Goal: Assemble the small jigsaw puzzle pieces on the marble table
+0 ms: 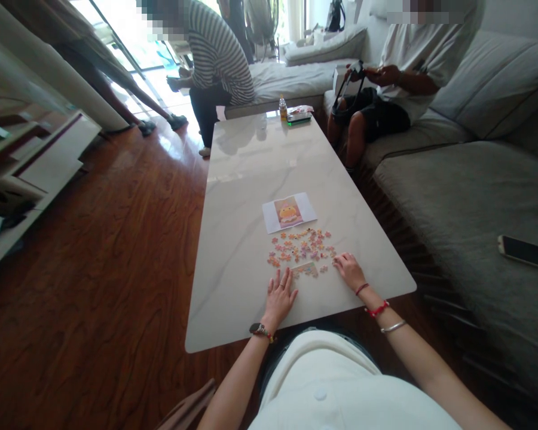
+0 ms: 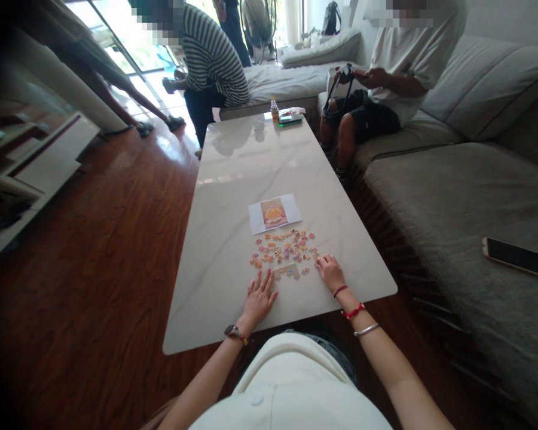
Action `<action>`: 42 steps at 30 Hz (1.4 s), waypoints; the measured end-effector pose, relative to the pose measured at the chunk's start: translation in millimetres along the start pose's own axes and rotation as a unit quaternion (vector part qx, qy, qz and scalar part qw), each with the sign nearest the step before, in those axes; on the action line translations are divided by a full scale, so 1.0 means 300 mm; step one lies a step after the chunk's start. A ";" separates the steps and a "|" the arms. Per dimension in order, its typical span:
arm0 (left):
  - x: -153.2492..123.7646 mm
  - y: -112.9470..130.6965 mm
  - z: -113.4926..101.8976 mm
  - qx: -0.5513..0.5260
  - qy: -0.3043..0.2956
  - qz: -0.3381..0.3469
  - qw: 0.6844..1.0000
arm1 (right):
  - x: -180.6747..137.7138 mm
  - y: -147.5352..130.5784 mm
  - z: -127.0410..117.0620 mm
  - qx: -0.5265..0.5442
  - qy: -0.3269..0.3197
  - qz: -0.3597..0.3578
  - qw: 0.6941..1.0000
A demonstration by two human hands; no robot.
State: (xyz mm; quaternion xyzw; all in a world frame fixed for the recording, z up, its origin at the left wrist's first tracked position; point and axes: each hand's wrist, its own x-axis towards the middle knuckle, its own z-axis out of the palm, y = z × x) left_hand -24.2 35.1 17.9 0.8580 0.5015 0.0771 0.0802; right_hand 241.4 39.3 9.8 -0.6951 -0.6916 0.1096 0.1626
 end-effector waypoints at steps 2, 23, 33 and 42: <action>-0.015 0.005 0.005 0.004 0.006 -0.001 1.000 | 0.005 0.008 0.008 0.007 0.004 0.007 1.000; 0.088 -0.075 -0.061 -0.044 -0.034 0.036 0.998 | -0.013 -0.062 0.007 0.032 0.042 0.019 0.998; 0.057 -0.057 -0.044 -0.107 -0.002 -0.014 0.994 | -0.016 -0.346 0.042 0.004 -0.047 -0.248 0.967; 0.049 -0.036 -0.051 -0.130 -0.003 -0.062 0.990 | 0.000 -0.396 0.083 -0.056 -0.109 -0.275 0.954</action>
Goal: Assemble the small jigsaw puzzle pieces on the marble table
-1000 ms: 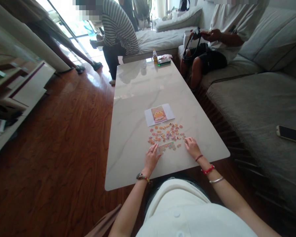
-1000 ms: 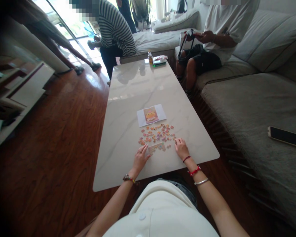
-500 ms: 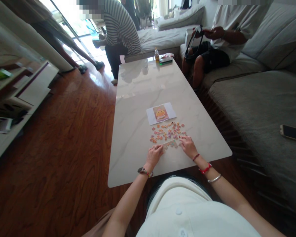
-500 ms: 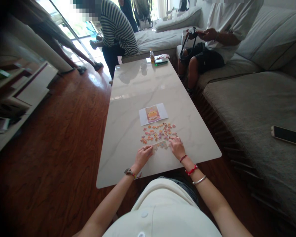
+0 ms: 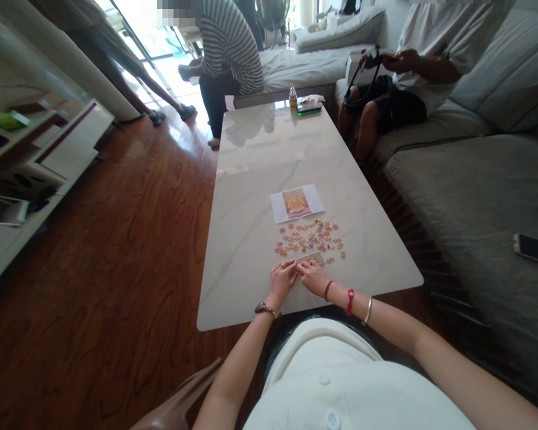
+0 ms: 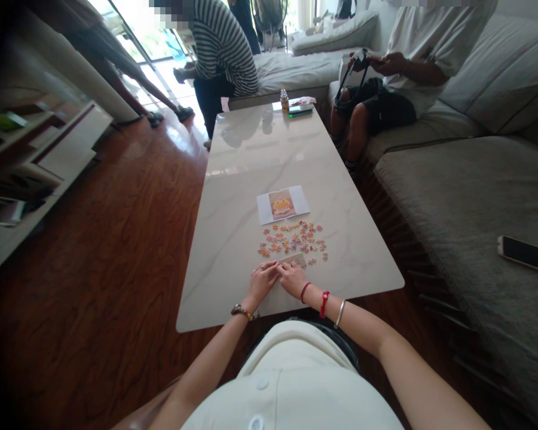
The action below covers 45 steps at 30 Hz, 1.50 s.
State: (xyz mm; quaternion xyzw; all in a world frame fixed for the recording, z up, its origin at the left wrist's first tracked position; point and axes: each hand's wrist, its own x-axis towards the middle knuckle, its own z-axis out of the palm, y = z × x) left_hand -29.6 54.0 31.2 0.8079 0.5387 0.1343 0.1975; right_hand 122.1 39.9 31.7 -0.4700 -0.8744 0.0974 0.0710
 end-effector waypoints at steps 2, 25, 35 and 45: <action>-0.004 0.005 0.003 -0.003 0.006 -0.007 1.000 | 0.006 0.021 -0.016 0.020 0.004 0.003 1.000; -0.012 0.009 0.003 -0.005 0.033 -0.011 0.999 | 0.057 0.122 -0.011 0.063 0.013 -0.052 0.997; -0.007 -0.007 -0.007 -0.021 0.003 -0.008 1.000 | -0.020 0.145 -0.036 0.124 0.103 0.013 0.987; -0.004 0.017 0.008 0.010 0.016 0.015 1.000 | -0.304 0.352 -0.032 0.053 0.190 0.274 0.941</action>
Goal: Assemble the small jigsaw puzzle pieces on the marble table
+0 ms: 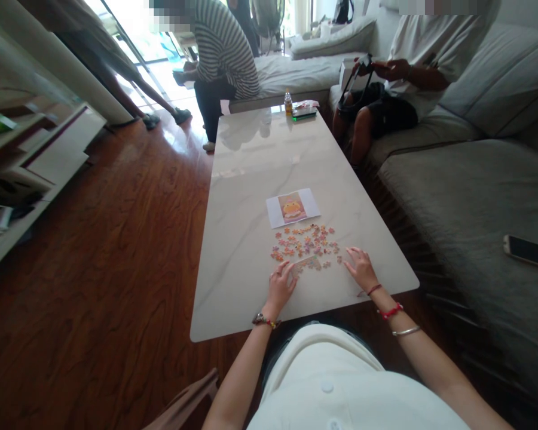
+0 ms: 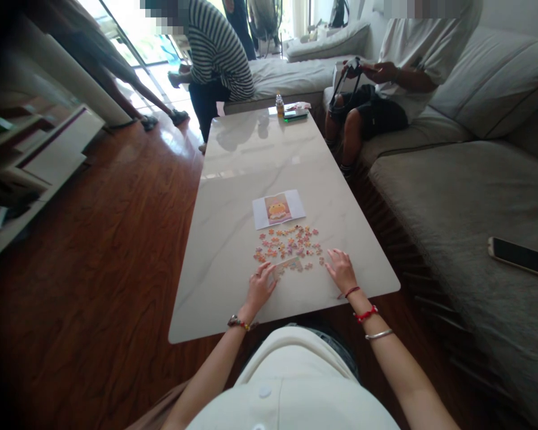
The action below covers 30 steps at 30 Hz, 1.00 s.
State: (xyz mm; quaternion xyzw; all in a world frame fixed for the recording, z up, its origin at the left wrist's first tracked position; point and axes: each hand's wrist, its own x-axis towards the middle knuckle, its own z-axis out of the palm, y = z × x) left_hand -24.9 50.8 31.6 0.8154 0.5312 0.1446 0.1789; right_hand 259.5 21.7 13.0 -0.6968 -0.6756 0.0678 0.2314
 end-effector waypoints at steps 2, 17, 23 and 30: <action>-0.014 0.016 0.006 0.027 -0.015 0.031 0.999 | -0.002 -0.016 0.009 -0.008 -0.030 -0.024 0.999; -0.049 0.020 0.018 0.096 -0.030 0.055 0.993 | -0.011 -0.032 0.040 0.090 -0.009 0.042 0.995; -0.035 0.068 0.022 0.093 -0.038 0.071 0.992 | -0.008 -0.031 0.039 0.099 -0.059 0.033 0.993; -0.013 0.142 0.045 0.072 -0.056 0.110 0.990 | -0.020 -0.039 0.031 0.115 -0.061 0.038 0.991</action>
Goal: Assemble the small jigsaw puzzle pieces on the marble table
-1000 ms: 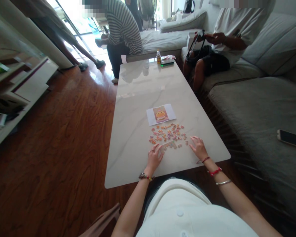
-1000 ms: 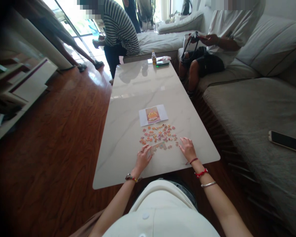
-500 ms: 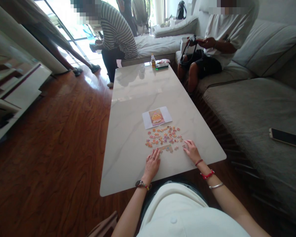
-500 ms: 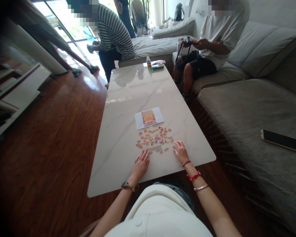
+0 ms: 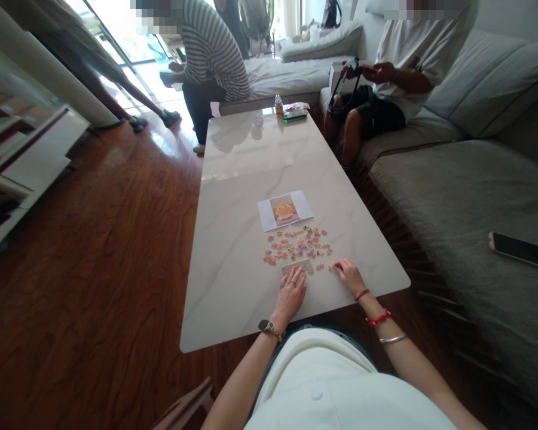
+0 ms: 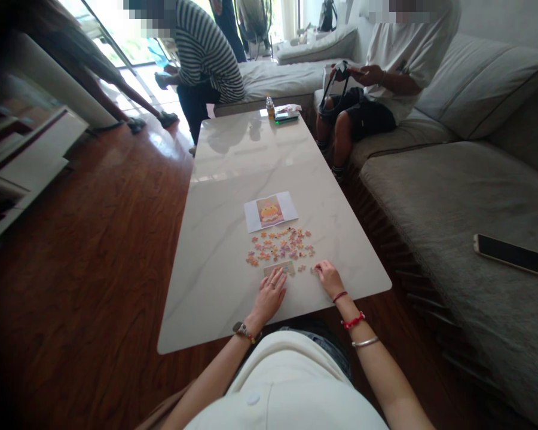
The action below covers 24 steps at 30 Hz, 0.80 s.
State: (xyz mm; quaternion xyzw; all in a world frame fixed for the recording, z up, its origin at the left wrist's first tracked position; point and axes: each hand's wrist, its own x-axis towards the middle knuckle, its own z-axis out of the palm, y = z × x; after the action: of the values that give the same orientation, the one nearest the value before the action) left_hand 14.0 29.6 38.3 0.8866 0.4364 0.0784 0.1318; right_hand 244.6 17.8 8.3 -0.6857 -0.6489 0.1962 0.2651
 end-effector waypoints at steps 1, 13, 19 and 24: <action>-0.001 0.006 0.003 -0.003 0.000 0.002 1.000 | -0.004 -0.002 0.000 0.008 -0.003 0.000 1.000; -0.010 0.035 0.022 -0.022 -0.014 0.021 0.999 | -0.125 -0.034 0.001 -0.003 -0.019 0.015 1.000; 0.030 0.022 0.003 0.014 -0.016 -0.002 1.000 | -0.119 -0.054 0.021 -0.028 -0.034 0.044 0.998; 0.039 0.017 0.001 0.047 -0.053 -0.011 0.997 | -0.077 -0.132 0.051 -0.012 -0.061 0.029 0.998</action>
State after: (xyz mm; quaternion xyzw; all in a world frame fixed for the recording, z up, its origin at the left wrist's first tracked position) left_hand 25.0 36.0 39.7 0.8899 0.4417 0.0089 0.1135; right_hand 202.3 -2.9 19.1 -0.6939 -0.6460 0.2380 0.2111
